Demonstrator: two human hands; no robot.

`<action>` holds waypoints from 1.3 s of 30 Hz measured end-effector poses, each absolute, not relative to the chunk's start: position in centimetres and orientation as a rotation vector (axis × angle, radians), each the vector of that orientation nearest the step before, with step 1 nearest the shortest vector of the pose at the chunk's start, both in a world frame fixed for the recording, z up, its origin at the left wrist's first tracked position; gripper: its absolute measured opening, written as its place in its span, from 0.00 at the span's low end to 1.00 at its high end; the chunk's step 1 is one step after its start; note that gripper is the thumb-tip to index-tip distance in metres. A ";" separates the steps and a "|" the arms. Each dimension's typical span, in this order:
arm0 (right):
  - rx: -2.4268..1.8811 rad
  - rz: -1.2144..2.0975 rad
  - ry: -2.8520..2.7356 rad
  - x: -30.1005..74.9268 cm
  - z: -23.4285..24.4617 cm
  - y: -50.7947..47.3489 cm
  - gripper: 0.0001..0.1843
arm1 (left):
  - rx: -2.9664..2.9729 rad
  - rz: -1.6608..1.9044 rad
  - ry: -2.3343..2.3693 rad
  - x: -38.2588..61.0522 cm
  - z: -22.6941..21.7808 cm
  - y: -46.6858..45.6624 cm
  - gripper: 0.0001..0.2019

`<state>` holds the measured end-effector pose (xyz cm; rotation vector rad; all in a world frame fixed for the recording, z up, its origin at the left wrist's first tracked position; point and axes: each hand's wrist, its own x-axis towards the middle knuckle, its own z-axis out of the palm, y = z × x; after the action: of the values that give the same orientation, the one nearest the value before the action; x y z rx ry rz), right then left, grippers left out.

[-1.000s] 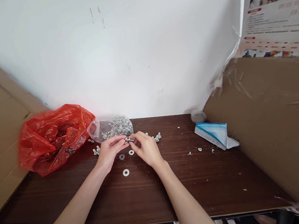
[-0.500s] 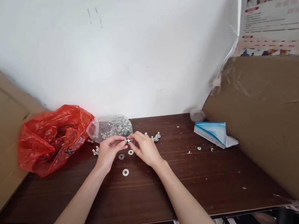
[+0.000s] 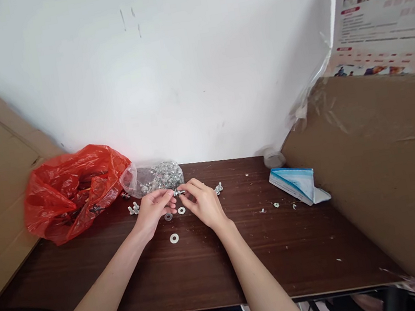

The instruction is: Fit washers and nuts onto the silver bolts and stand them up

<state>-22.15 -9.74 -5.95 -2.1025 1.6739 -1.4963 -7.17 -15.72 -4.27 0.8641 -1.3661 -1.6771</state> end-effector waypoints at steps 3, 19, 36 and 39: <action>-2.104 -1.485 1.686 -22.2 -6.0 -9.8 0.09 | 0.836 -1.643 -1.375 -7.2 -4.2 -15.7 0.19; -2.107 -1.458 1.708 -22.1 -6.1 -9.8 0.08 | 0.925 -1.604 -1.429 -7.3 -4.5 -15.8 0.19; -2.096 -1.428 1.774 -22.0 -5.9 -9.7 0.08 | 0.885 -1.378 -1.616 -7.2 -4.8 -15.9 0.17; -2.099 -1.422 1.765 -22.0 -6.0 -9.7 0.08 | 0.950 -1.299 -1.637 -7.2 -5.0 -16.1 0.15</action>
<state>-21.96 -9.67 -5.98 -2.0993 1.7648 -1.4222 -7.16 -16.06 -5.04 0.9501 -1.6373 -1.2987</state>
